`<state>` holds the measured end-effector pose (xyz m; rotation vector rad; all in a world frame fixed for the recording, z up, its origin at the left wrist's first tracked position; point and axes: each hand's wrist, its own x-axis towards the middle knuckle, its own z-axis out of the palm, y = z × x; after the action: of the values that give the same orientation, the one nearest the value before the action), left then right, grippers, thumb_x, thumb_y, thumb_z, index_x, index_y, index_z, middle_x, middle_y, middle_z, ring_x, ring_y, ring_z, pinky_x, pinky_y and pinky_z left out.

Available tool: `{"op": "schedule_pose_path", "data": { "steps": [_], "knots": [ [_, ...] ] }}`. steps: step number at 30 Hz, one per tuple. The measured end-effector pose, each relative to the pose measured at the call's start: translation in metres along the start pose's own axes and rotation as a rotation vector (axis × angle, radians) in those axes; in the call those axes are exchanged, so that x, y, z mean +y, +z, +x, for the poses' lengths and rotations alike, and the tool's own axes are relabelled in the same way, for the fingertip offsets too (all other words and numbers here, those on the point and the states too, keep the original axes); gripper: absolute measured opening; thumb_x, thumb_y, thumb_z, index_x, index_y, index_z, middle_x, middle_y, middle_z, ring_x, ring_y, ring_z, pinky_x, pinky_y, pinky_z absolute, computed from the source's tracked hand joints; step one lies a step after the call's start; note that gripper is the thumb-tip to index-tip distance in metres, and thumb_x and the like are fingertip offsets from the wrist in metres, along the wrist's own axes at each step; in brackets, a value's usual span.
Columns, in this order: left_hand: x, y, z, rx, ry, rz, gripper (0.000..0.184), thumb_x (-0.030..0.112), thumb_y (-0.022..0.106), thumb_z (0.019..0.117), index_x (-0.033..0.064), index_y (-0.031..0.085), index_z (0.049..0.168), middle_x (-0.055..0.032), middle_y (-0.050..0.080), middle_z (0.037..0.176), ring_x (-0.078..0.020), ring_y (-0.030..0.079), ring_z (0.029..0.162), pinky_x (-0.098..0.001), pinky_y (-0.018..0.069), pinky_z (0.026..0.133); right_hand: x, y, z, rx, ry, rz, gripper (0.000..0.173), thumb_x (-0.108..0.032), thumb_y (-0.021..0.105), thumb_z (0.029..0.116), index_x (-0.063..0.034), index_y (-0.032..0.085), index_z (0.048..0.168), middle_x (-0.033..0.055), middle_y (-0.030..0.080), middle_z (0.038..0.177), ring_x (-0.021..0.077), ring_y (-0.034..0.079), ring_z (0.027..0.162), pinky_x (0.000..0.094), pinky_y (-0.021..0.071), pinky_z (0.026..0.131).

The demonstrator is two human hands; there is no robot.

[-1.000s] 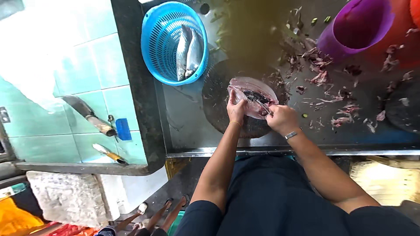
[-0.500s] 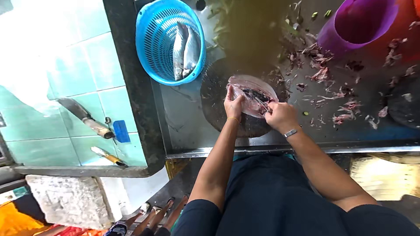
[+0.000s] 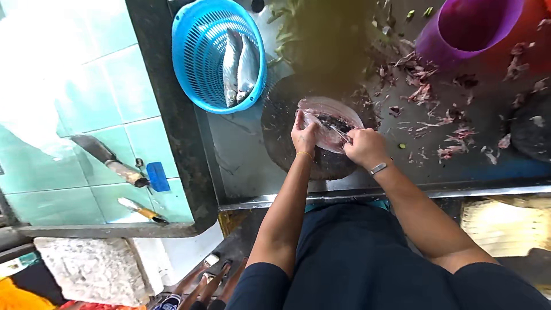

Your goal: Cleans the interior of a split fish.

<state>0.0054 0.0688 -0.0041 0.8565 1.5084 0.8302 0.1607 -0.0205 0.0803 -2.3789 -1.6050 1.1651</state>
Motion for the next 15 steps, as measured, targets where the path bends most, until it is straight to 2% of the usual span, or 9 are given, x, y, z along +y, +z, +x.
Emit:
{"op": "schedule_pose_path", "data": {
  "steps": [3,5,7,11,14,15],
  "knots": [
    [0.001,0.001,0.004,-0.004,0.003,0.013,0.076,-0.001,0.075,0.0832,0.0052,0.047,0.154,-0.0118,0.052,0.155,-0.0208,0.056,0.136,-0.0412,0.0517,0.109,-0.006,0.009,0.008,-0.035,0.018,-0.008,0.033,-0.039,0.063,0.0887,-0.0086,0.072,0.097,0.0182,0.073,0.094,0.0409,0.071,0.094,0.0647,0.0523,0.071],
    [-0.001,0.000,0.003,-0.006,0.001,0.035,0.077,-0.001,0.075,0.0824,0.0059,0.048,0.154,-0.0113,0.053,0.153,-0.0203,0.056,0.135,-0.0406,0.0518,0.109,-0.005,0.010,0.012,-0.061,0.012,0.016,0.027,-0.031,0.060,0.0918,-0.0069,0.071,0.095,0.0200,0.072,0.094,0.0419,0.070,0.095,0.0651,0.0523,0.074],
    [0.004,0.000,0.009,-0.008,-0.003,0.049,0.078,0.000,0.075,0.0815,0.0066,0.048,0.154,-0.0116,0.055,0.152,-0.0206,0.058,0.134,-0.0414,0.0532,0.107,-0.002,-0.003,0.007,-0.021,0.021,0.026,0.025,-0.029,0.061,0.0918,-0.0065,0.072,0.095,0.0208,0.072,0.092,0.0430,0.070,0.093,0.0656,0.0521,0.072],
    [0.004,-0.001,0.014,-0.017,0.001,0.068,0.078,0.003,0.075,0.0835,0.0069,0.046,0.155,-0.0113,0.053,0.154,-0.0198,0.056,0.135,-0.0404,0.0512,0.109,-0.010,0.004,0.016,-0.066,0.040,0.026,0.032,-0.040,0.064,0.0882,-0.0092,0.071,0.097,0.0191,0.072,0.094,0.0416,0.070,0.094,0.0652,0.0519,0.073],
    [0.005,-0.001,0.016,-0.019,0.009,0.067,0.078,0.002,0.075,0.0820,0.0072,0.047,0.154,-0.0112,0.055,0.152,-0.0201,0.059,0.133,-0.0406,0.0536,0.106,-0.007,0.001,0.020,-0.067,0.024,0.038,0.024,-0.028,0.061,0.0910,-0.0067,0.071,0.094,0.0205,0.071,0.092,0.0429,0.070,0.095,0.0656,0.0521,0.073],
    [0.007,0.000,0.017,-0.017,0.006,0.054,0.078,0.002,0.075,0.0821,0.0075,0.047,0.154,-0.0112,0.055,0.152,-0.0205,0.059,0.132,-0.0409,0.0541,0.105,-0.004,-0.004,0.017,-0.047,0.029,0.037,0.024,-0.028,0.061,0.0904,-0.0071,0.072,0.094,0.0205,0.072,0.092,0.0431,0.070,0.093,0.0656,0.0520,0.072]
  ]
}}
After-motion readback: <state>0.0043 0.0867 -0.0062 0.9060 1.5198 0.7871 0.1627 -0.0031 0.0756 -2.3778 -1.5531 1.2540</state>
